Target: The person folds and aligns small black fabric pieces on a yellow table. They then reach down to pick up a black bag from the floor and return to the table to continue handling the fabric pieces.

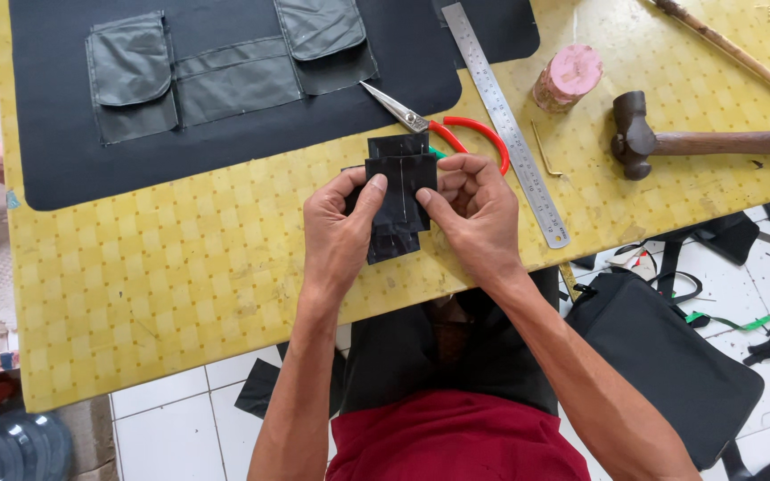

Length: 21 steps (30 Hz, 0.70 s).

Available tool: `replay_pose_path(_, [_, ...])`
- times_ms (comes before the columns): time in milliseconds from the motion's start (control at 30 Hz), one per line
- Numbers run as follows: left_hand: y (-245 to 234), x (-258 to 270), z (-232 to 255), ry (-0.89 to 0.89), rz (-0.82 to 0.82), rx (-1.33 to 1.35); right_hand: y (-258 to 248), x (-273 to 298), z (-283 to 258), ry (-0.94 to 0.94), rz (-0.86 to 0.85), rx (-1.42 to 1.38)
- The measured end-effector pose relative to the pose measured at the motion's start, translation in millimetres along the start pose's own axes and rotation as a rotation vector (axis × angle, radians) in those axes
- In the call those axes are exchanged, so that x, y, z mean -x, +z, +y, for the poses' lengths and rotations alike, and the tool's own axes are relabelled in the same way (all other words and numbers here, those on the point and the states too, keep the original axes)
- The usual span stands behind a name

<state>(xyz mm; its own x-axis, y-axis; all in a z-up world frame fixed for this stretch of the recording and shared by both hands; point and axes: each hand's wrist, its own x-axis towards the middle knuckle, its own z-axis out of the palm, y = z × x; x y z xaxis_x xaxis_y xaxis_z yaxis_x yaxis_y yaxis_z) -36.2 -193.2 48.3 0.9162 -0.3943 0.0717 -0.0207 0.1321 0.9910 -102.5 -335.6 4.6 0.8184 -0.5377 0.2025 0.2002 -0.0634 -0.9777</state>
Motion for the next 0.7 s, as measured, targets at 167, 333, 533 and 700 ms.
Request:
replay_pose_path(167, [-0.7, -1.5, -2.4, -0.002, -0.001, -0.004, -0.2, -0.6, 0.4, -0.003, -0.001, 0.000])
replay_pose_path(333, [-1.8, -2.4, -7.8, 0.006, -0.011, 0.001, -0.5, 0.2, 0.1, -0.010, -0.005, 0.000])
replay_pose_path(533, [-19.8, -0.6, -1.0, 0.044, 0.022, 0.052, -5.6, -2.3, -0.4, 0.008, -0.030, -0.023])
replay_pose_path(700, [-61.5, 20.4, 15.1, 0.131, 0.068, -0.305, -10.5, -1.3, -8.8, -0.003, -0.116, 0.230])
